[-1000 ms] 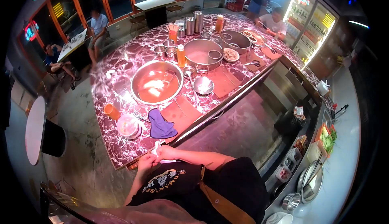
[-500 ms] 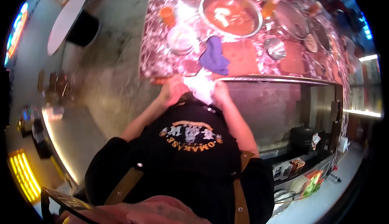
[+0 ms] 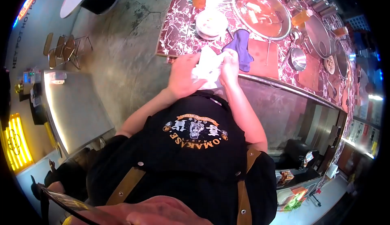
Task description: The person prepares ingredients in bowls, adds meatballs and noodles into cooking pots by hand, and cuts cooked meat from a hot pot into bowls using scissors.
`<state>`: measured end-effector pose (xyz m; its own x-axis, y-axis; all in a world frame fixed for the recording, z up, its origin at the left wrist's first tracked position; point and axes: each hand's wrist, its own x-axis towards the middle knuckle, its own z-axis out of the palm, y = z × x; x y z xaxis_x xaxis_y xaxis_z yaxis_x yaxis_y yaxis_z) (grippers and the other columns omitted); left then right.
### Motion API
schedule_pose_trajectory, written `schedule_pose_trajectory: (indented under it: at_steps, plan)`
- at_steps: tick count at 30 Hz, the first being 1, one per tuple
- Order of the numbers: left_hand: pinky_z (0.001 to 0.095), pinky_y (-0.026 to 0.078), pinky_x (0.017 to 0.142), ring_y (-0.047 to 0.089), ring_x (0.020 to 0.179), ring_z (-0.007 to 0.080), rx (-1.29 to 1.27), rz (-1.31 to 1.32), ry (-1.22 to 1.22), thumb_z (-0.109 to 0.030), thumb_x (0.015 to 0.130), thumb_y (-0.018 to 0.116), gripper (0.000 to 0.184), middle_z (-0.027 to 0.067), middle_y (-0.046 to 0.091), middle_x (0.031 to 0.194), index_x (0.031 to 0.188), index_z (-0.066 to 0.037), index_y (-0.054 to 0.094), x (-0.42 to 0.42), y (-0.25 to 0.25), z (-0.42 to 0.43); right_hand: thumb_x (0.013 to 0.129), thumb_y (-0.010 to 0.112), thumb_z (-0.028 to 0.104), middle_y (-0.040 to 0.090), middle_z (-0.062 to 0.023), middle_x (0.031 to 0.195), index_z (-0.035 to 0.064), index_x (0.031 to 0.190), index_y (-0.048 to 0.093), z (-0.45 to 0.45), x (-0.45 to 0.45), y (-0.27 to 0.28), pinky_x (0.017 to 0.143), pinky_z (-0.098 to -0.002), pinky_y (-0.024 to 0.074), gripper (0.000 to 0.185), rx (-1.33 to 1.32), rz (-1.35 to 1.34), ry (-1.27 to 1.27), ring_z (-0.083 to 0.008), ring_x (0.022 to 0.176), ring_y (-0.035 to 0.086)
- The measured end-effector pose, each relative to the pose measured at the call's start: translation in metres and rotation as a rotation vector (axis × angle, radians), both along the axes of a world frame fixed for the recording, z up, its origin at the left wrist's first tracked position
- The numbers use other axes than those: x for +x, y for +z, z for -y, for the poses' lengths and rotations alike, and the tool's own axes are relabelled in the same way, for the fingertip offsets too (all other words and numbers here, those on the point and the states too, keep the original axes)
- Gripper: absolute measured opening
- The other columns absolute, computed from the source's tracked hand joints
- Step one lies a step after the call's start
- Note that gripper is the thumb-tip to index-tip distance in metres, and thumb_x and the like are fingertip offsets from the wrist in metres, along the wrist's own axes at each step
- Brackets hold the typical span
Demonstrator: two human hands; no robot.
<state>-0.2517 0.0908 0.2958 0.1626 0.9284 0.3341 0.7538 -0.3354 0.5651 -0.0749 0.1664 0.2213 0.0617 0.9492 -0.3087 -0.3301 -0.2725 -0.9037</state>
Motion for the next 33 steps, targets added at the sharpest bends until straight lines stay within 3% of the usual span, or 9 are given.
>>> schedule_pose_trajectory:
  at_steps: [8,12,15,17,21,23,27,29,33]
  plan:
    - [0.0357,0.05,0.07,0.063,0.077,0.0232,-0.439,0.378,0.074,-0.017,0.079,0.07,0.026,0.0117,0.066,0.086,0.099,-0.001,0.065,-0.007,-0.075,-0.066,0.088,0.059,0.008,0.06,-0.0072,0.1,0.0072,0.111,0.053,0.009,0.031,0.022,0.077,-0.0342,0.0498,0.025,0.22,0.294,0.522,-0.0199,0.09,0.062]
    - [0.0327,0.05,0.069,0.063,0.076,0.0157,-0.828,0.675,-0.258,-0.018,0.084,0.068,0.024,0.0076,0.069,0.086,0.096,0.002,0.068,-0.01,-0.078,-0.031,0.076,0.061,0.006,0.062,-0.0161,0.104,0.0108,0.105,0.063,-0.013,0.081,-0.038,0.084,-0.0437,0.0498,0.029,0.246,1.456,0.602,-0.0351,0.097,0.063]
    - [0.0374,0.053,0.068,0.068,0.075,0.022,-0.724,0.122,-0.027,-0.028,0.078,0.072,0.033,0.0131,0.07,0.082,0.095,0.0,0.07,0.008,-0.087,-0.02,0.081,0.058,0.005,0.064,-0.0161,0.112,0.0056,0.113,0.063,-0.028,0.105,-0.1,0.09,-0.0407,0.051,0.033,0.222,1.017,0.57,-0.0313,0.102,0.064]
    - [0.0403,0.053,0.073,0.069,0.081,0.033,-0.817,0.163,0.393,-0.027,0.074,0.071,0.028,0.0194,0.07,0.083,0.089,-0.003,0.071,-0.018,-0.127,-0.035,0.084,0.058,0.001,0.062,-0.0175,0.121,-0.0041,0.121,0.058,-0.018,0.089,-0.05,0.095,-0.0383,0.0514,0.038,-0.403,-0.469,0.689,-0.0272,0.11,0.062]
    - [0.0394,0.053,0.076,0.068,0.091,0.0297,-0.732,0.061,0.645,-0.015,0.076,0.066,0.027,0.0188,0.07,0.096,0.102,-0.005,0.068,-0.025,-0.15,-0.03,0.082,0.066,0.001,0.066,-0.0163,0.111,-0.0067,0.122,0.056,-0.005,0.062,-0.036,0.084,-0.0358,0.0557,0.041,-0.445,-0.633,0.691,-0.0252,0.096,0.067]
    - [0.034,0.052,0.078,0.066,0.093,0.0218,-0.788,1.429,0.302,-0.001,0.077,0.06,0.031,0.0132,0.068,0.097,0.108,-0.002,0.065,-0.013,-0.105,-0.025,0.081,0.067,0.003,0.068,-0.0152,0.101,-0.0043,0.118,0.058,-0.026,0.065,-0.097,0.075,-0.034,0.0549,0.039,-0.15,0.536,0.873,-0.0233,0.087,0.069]
    - [0.027,0.048,0.074,0.062,0.087,0.0187,-1.068,1.532,-0.158,0.007,0.068,0.051,0.032,0.0116,0.067,0.094,0.094,0.005,0.069,-0.02,-0.053,-0.012,0.083,0.059,-0.001,0.067,-0.0135,0.101,-0.0033,0.119,0.055,-0.04,0.048,-0.096,0.07,-0.0329,0.0535,0.036,-0.119,0.811,1.004,-0.0202,0.083,0.066]
    - [0.0286,0.05,0.075,0.065,0.082,0.0161,-1.07,0.907,-0.004,-0.004,0.074,0.056,0.025,0.0082,0.069,0.085,0.093,-0.002,0.073,-0.057,-0.058,-0.028,0.083,0.055,-0.001,0.066,-0.0135,0.101,-0.0003,0.108,0.058,-0.046,0.042,-0.078,0.071,-0.0355,0.0529,0.025,-0.466,-0.451,0.696,-0.021,0.09,0.065]
    - [0.0454,0.052,0.078,0.066,0.086,0.0354,-0.758,-0.216,0.278,-0.02,0.081,0.059,0.021,0.0187,0.069,0.087,0.092,-0.007,0.072,-0.091,-0.097,-0.053,0.085,0.055,0.003,0.066,-0.0117,0.103,-0.0001,0.105,0.064,-0.048,0.033,-0.048,0.072,-0.0309,0.051,0.022,-0.259,-0.557,0.915,-0.0184,0.088,0.063]
